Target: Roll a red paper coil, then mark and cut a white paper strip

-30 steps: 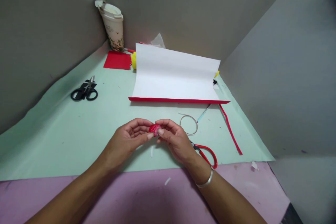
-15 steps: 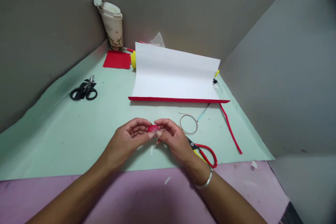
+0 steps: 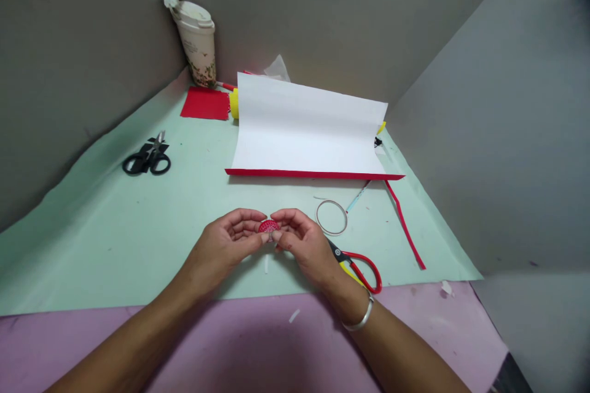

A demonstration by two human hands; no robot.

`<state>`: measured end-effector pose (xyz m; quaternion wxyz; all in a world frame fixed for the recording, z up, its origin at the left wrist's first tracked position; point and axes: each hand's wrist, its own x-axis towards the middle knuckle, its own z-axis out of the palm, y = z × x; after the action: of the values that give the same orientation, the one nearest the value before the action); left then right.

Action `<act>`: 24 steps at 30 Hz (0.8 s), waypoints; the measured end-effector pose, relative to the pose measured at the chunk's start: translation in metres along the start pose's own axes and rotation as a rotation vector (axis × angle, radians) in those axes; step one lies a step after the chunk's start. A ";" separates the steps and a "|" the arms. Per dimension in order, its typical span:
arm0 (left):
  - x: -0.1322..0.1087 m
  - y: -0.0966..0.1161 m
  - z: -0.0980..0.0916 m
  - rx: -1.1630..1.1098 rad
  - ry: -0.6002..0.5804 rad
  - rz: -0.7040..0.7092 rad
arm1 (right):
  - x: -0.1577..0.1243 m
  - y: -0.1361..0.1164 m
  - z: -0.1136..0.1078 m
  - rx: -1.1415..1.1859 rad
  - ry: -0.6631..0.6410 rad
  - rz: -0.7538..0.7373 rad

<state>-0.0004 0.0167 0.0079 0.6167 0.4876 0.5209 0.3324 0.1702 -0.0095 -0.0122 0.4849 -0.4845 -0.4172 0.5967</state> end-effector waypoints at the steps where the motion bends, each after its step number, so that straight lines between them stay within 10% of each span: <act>1: 0.000 -0.001 0.000 0.022 0.000 0.021 | 0.000 0.001 0.000 -0.024 0.006 -0.016; 14: -0.023 -0.014 -0.006 0.496 0.199 0.966 | -0.017 -0.005 0.002 -0.679 0.185 -1.028; 24: -0.030 -0.019 -0.018 0.591 0.137 1.215 | -0.024 -0.007 0.000 -0.713 0.087 -1.227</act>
<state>-0.0270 -0.0119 0.0002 0.1266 0.8197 0.2614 0.4937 0.1725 -0.0317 -0.0008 0.5617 -0.3148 -0.7648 0.0231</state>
